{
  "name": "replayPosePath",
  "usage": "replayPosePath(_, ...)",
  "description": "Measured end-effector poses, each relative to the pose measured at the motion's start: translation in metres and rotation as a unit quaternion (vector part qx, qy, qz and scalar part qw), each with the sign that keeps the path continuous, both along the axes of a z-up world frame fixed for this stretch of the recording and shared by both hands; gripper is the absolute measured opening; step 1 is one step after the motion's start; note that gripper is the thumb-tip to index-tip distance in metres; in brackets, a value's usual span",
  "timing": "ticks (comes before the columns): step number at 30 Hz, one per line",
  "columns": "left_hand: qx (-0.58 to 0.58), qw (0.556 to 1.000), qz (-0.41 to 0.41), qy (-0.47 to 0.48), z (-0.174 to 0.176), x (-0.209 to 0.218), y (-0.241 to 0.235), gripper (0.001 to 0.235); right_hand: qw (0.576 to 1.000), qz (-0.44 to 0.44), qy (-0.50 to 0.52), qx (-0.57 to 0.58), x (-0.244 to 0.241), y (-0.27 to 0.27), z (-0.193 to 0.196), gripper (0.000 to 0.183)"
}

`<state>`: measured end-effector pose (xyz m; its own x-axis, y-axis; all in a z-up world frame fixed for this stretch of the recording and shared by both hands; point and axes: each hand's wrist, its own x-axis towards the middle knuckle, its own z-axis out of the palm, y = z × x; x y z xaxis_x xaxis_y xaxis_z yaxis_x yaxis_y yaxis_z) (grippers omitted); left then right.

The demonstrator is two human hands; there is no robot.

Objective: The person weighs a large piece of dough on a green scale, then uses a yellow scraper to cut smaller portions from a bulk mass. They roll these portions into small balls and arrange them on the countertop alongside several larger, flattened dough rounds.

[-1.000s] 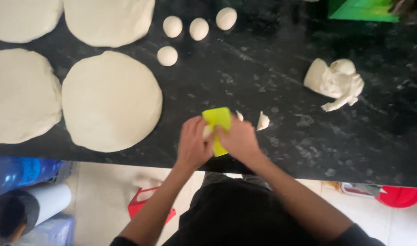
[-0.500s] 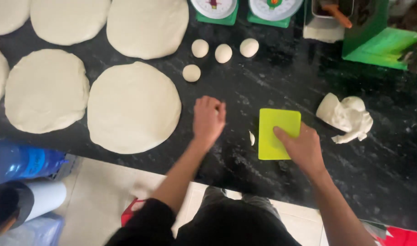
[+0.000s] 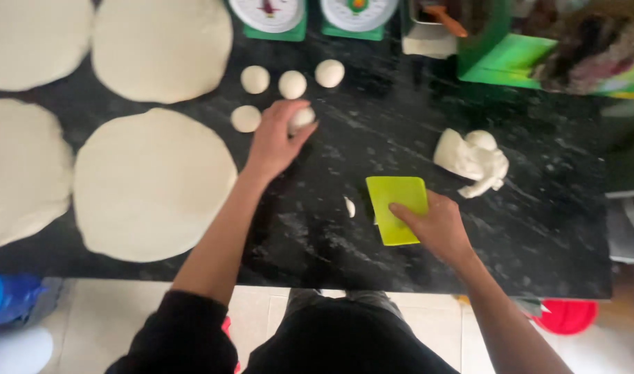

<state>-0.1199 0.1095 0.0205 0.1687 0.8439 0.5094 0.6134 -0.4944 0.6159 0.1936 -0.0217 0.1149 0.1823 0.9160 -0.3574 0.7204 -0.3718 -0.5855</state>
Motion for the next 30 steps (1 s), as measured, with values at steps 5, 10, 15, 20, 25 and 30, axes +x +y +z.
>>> replayPosePath(5, -0.019, 1.000, -0.018, 0.001, 0.028, 0.092, -0.024, 0.049, 0.994, -0.041, -0.090, 0.043, 0.096, 0.030, 0.007, 0.048)
replayPosePath(10, -0.193, 0.968, -0.156, -0.037, 0.006, 0.232, -0.036, 0.043, 0.873, 0.307, -0.358, 0.120, 0.159, 0.120, 0.013, 0.037)
replayPosePath(15, -0.176, 0.977, -0.083, -0.089, -0.044, 0.272, -0.045, 0.042, 0.892, 0.351, -0.277, 0.066, 0.152, 0.165, -0.032, 0.035)
replayPosePath(20, -0.153, 0.988, 0.008, -0.021, -0.030, 0.247, -0.087, 0.041, 0.934, 0.341, -0.109, 0.006, 0.129, 0.166, -0.077, 0.046)
replayPosePath(25, -0.144, 0.977, -0.031, 0.156, -0.006, 0.218, -0.093, 0.042, 0.909, 0.137, -0.263, 0.291, 0.149, 0.121, -0.082, 0.032)
replayPosePath(30, -0.239, 0.960, -0.140, 0.030, 0.019, 0.208, -0.079, 0.061, 0.964, 0.026, -0.147, 0.219, 0.136, 0.039, -0.027, 0.034)
